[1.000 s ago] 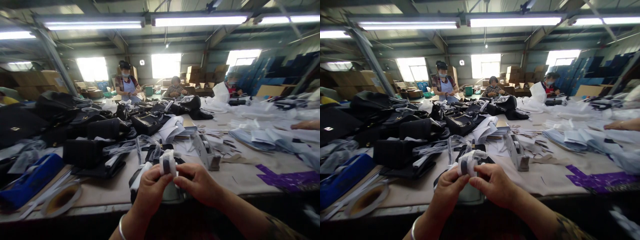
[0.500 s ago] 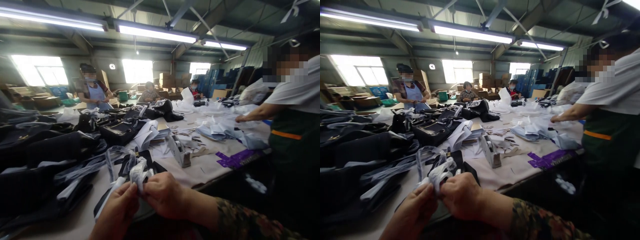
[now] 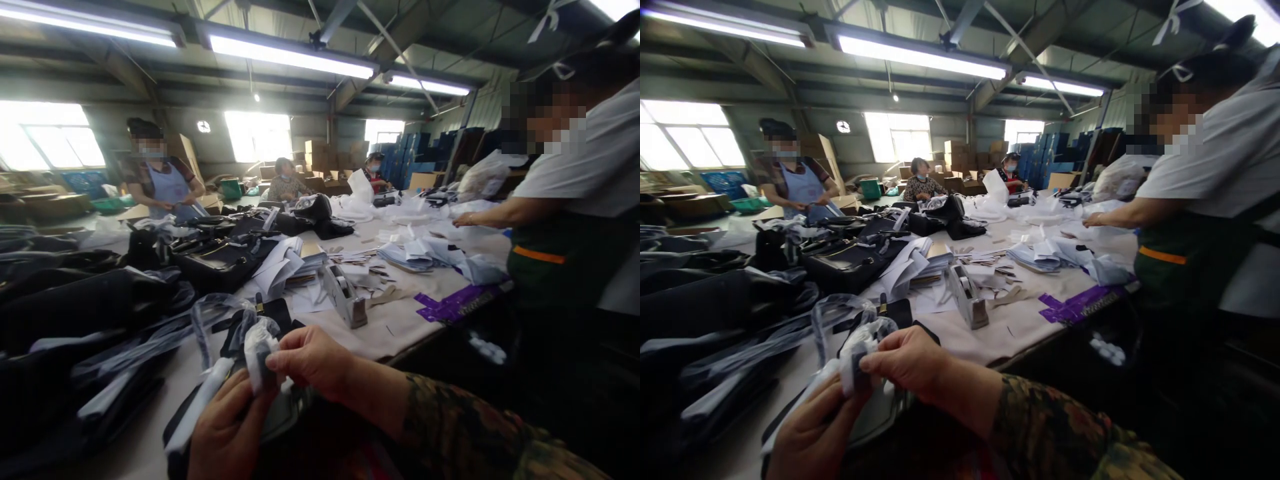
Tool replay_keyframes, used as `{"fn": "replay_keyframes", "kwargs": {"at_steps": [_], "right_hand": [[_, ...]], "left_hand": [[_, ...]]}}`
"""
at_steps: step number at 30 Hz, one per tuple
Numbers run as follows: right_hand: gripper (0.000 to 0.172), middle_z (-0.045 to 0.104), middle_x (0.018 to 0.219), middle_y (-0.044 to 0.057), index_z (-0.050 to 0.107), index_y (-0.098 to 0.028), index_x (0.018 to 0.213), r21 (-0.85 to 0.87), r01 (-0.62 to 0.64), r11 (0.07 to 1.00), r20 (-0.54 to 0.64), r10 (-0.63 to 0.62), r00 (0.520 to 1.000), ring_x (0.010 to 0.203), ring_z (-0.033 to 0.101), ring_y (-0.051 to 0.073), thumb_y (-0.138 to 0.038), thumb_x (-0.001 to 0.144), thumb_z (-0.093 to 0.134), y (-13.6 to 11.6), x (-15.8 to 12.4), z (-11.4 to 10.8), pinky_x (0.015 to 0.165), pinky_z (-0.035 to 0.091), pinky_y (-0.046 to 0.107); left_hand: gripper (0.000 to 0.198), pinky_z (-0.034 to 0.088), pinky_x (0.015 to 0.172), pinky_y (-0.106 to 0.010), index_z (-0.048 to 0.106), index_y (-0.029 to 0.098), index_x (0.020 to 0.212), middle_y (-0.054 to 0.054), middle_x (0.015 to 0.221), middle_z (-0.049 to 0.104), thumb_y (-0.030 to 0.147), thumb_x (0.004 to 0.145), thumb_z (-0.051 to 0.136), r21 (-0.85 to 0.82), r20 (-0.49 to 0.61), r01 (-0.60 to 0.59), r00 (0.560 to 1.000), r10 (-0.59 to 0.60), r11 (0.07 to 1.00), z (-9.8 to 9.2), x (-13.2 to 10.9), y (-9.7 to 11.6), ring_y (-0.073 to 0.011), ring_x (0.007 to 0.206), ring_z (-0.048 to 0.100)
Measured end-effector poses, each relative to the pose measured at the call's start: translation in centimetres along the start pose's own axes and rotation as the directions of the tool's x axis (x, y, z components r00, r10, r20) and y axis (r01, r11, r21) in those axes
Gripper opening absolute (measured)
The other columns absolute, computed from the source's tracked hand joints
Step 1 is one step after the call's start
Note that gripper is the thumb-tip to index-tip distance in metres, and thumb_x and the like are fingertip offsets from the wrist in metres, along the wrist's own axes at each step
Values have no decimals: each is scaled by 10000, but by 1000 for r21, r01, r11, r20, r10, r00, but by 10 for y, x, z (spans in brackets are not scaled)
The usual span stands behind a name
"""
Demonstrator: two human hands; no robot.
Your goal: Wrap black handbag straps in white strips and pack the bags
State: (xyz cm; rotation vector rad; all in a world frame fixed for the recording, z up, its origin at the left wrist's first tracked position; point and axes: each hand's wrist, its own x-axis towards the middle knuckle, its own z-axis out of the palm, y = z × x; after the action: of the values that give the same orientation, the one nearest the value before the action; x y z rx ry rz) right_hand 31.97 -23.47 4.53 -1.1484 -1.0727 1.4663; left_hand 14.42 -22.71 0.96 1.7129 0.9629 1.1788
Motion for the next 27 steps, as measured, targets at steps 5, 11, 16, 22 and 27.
{"fn": "replay_keyframes", "kwargs": {"at_steps": [5,11,16,22,27], "right_hand": [[285,430,573,-44,498,-168,567,-580,462,671,135,-480,867,554,379,88,-242,794,652,13,-9,1,524,279,239],[239,584,688,40,603,-160,754,-752,657,54,476,-645,598,609,479,141,-193,958,484,28,-8,-5,599,352,283],[507,442,551,-30,514,-182,640,-440,271,856,197,-203,959,503,372,98,-599,929,516,15,1,-5,485,287,236],[591,386,432,-53,516,-187,545,-260,-145,955,75,169,983,384,248,68,-694,842,576,7,17,15,393,168,241],[420,419,442,-40,508,-180,476,-457,-104,883,34,134,990,443,322,75,-384,799,681,9,28,37,429,202,241]], "left_hand": [[494,329,430,-205,650,148,664,36,525,433,604,662,837,-450,215,482,875,-433,751,-6,12,-2,-85,469,379],[484,191,433,-177,591,136,717,100,518,342,451,582,933,-556,300,573,814,-498,602,-9,24,1,-24,450,219],[464,191,451,-216,671,120,712,63,479,398,559,685,818,-336,85,459,884,-459,822,-4,14,5,-56,444,278],[288,351,597,-278,679,174,691,-49,680,655,367,892,605,182,5,262,964,-267,948,-9,0,19,-178,633,523],[129,351,679,-333,708,213,758,-97,770,687,270,858,647,217,-26,196,981,-195,956,-16,-9,17,-246,718,571]]}}
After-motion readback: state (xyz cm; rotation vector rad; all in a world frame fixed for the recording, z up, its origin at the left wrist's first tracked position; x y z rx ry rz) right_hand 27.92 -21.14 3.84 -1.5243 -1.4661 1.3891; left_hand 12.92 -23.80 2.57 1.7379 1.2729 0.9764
